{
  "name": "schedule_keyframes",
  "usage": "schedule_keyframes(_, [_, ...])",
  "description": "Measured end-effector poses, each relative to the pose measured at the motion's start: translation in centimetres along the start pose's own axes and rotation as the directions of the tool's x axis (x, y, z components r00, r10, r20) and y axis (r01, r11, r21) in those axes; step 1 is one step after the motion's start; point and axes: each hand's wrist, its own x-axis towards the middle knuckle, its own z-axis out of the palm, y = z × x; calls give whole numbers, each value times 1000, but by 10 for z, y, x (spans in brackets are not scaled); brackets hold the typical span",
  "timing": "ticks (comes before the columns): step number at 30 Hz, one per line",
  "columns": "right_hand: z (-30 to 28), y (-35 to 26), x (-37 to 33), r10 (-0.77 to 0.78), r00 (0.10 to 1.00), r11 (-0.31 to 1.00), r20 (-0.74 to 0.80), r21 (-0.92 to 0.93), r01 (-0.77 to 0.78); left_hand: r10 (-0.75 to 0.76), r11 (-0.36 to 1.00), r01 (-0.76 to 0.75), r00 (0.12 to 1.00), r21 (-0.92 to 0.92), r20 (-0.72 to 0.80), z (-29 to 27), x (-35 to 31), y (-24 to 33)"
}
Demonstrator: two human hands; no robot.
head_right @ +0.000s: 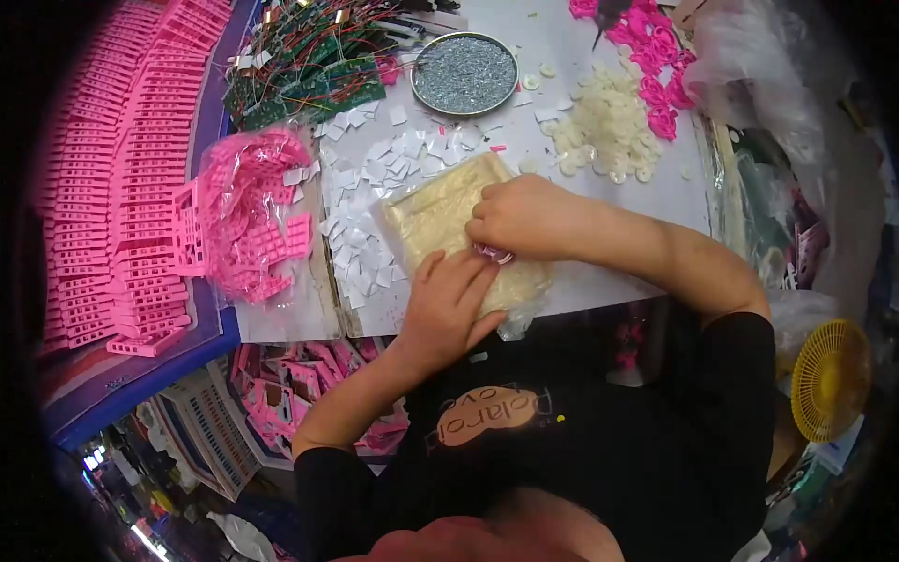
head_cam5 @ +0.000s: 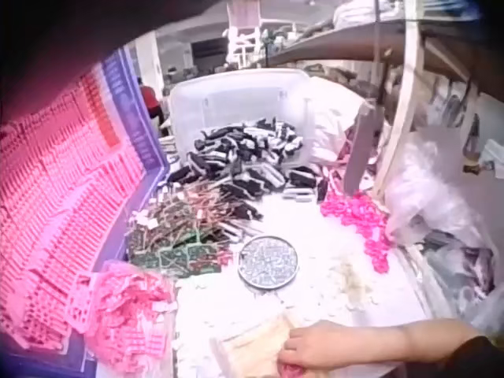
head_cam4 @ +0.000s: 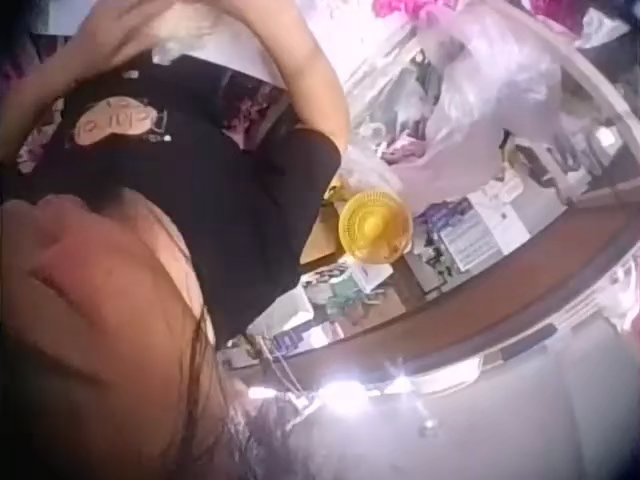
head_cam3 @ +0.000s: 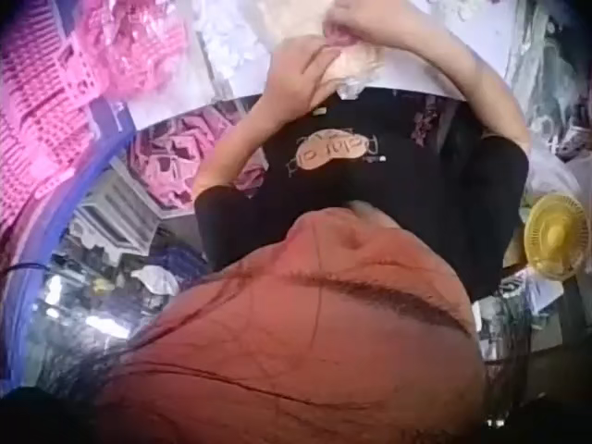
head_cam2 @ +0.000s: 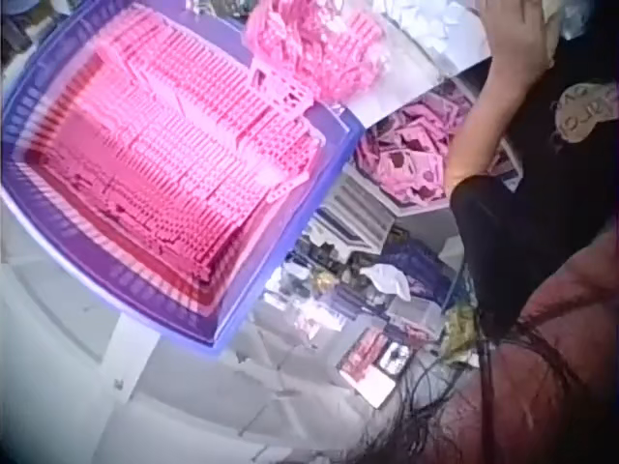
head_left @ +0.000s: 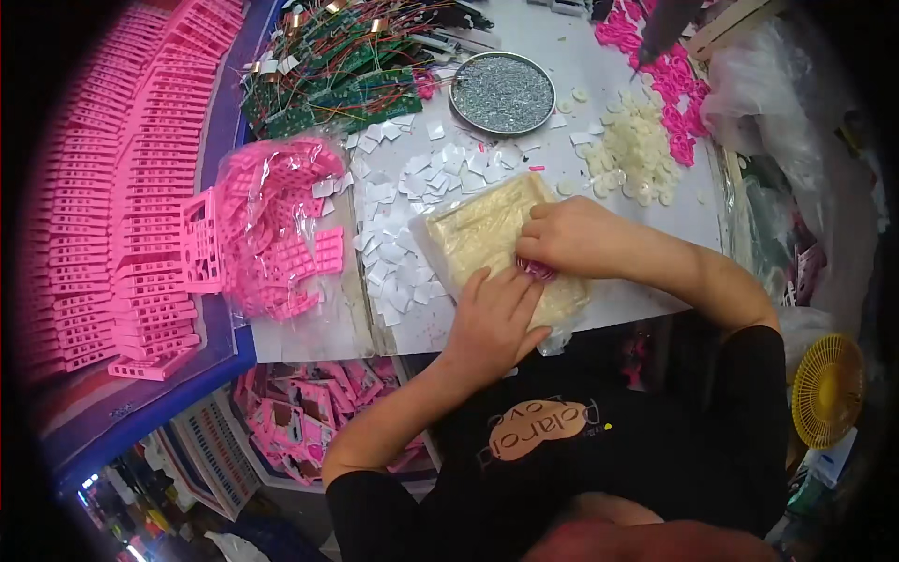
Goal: Assembling components of a small pink toy piano at a factory workbench.
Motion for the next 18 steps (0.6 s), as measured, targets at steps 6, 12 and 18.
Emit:
schedule_keyframes(6, [-8,-23,17,308,933,949,188,5,-315,-37,999,34,992,25,118,0,-10,7])
schedule_keyframes(12, [-5,-23,14,408,908,909,95,50,-413,-258,869,218,966,-444,-32,-129,-4,-49])
schedule_keyframes(18, [-19,-31,14,402,915,911,48,86,-404,-823,177,960,266,218,-502,-301,-96,-250])
